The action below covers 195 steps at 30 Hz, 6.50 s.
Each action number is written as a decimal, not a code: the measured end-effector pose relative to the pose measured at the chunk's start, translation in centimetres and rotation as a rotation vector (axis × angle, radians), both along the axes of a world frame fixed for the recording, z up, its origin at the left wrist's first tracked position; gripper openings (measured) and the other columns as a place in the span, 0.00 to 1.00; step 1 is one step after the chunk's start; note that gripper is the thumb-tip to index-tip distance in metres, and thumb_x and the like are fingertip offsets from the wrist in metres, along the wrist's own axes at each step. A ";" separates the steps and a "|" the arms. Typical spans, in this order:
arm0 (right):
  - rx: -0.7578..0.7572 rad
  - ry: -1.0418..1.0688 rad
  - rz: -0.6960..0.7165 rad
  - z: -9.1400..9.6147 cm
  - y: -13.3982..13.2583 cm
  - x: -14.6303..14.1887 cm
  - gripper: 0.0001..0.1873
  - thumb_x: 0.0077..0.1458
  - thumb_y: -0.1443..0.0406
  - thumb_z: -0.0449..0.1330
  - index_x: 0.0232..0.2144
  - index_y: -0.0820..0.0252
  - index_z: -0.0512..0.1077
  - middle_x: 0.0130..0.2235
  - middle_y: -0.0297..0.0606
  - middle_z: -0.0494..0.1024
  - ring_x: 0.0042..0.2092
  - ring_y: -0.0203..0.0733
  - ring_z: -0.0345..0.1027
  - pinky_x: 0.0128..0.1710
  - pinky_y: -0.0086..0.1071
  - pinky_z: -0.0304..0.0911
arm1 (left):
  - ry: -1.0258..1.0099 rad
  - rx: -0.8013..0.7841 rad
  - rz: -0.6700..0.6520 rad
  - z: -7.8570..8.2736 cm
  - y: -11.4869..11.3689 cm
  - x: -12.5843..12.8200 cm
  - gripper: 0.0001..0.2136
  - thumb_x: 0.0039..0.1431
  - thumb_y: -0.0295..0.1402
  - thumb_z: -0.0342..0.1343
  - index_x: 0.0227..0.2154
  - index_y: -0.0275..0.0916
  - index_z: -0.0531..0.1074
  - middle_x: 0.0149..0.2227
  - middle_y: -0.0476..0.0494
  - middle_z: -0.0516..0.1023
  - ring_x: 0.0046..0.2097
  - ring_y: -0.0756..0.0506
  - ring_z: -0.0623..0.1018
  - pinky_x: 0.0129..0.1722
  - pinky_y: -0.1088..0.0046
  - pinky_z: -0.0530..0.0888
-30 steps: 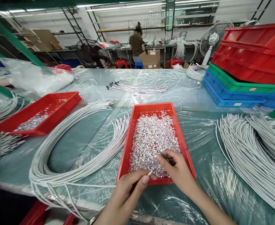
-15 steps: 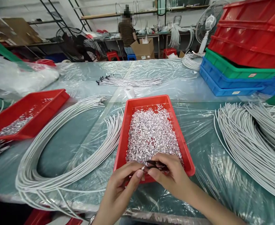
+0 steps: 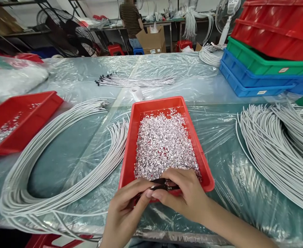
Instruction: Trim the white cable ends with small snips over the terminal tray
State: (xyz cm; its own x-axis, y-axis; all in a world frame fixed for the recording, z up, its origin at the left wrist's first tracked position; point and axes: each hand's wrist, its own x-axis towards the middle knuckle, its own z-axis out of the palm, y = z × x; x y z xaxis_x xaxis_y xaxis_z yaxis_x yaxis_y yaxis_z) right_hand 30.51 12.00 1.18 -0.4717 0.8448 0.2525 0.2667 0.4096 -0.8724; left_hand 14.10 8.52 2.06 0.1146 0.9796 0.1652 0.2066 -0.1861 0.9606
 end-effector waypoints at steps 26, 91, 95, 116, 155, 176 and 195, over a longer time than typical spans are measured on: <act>0.038 -0.004 -0.002 -0.4 -0.1 0.0 0.13 0.59 0.56 0.55 0.33 0.61 0.69 0.24 0.32 0.69 0.25 0.33 0.61 0.24 0.27 0.54 | 0.152 0.489 0.216 -1.6 -0.3 1.0 0.09 0.52 0.15 0.56 0.35 0.32 0.73 0.32 0.47 0.77 0.34 0.52 0.76 0.35 0.80 0.74; -0.093 0.109 -0.099 0.1 -0.6 -0.4 0.11 0.51 0.59 0.63 0.29 0.58 0.66 0.21 0.27 0.66 0.22 0.31 0.57 0.20 0.24 0.55 | 0.158 0.471 0.304 -2.8 -0.6 1.0 0.10 0.54 0.18 0.56 0.38 0.34 0.74 0.33 0.45 0.81 0.32 0.49 0.80 0.32 0.77 0.76; -0.151 0.186 -0.161 0.6 -0.9 -0.6 0.04 0.51 0.67 0.61 0.31 0.56 0.68 0.20 0.25 0.64 0.19 0.29 0.54 0.17 0.22 0.52 | 0.129 0.476 0.256 -2.8 -0.5 1.0 0.11 0.54 0.17 0.56 0.39 0.33 0.73 0.34 0.44 0.80 0.34 0.49 0.79 0.34 0.76 0.76; -0.621 0.304 -0.026 0.7 -0.5 -0.1 0.06 0.54 0.63 0.61 0.28 0.58 0.68 0.22 0.26 0.57 0.23 0.30 0.47 0.21 0.26 0.46 | 0.110 0.524 0.191 -3.4 -0.7 1.0 0.16 0.52 0.13 0.56 0.44 0.31 0.72 0.37 0.40 0.79 0.36 0.48 0.77 0.33 0.72 0.75; -0.919 0.417 0.045 0.4 0.6 0.7 0.08 0.47 0.63 0.65 0.24 0.60 0.70 0.21 0.27 0.64 0.21 0.28 0.49 0.20 0.24 0.47 | 0.218 0.467 0.086 -2.9 -0.5 0.9 0.12 0.55 0.16 0.54 0.42 0.30 0.71 0.34 0.42 0.79 0.32 0.51 0.75 0.31 0.76 0.73; -0.558 0.167 -0.040 2.2 0.1 0.3 0.04 0.52 0.69 0.58 0.27 0.58 0.70 0.20 0.24 0.54 0.21 0.29 0.43 0.19 0.25 0.43 | 0.219 0.247 0.079 -2.0 -0.5 0.8 0.07 0.59 0.22 0.52 0.37 0.36 0.72 0.30 0.46 0.79 0.31 0.50 0.78 0.30 0.78 0.73; -0.815 0.298 -0.009 2.5 0.2 -0.2 0.07 0.53 0.70 0.57 0.23 0.59 0.66 0.19 0.24 0.54 0.22 0.29 0.44 0.20 0.25 0.43 | 0.201 0.162 0.022 -1.8 -1.0 0.6 0.06 0.60 0.23 0.49 0.34 0.37 0.69 0.22 0.50 0.71 0.24 0.52 0.71 0.23 0.79 0.68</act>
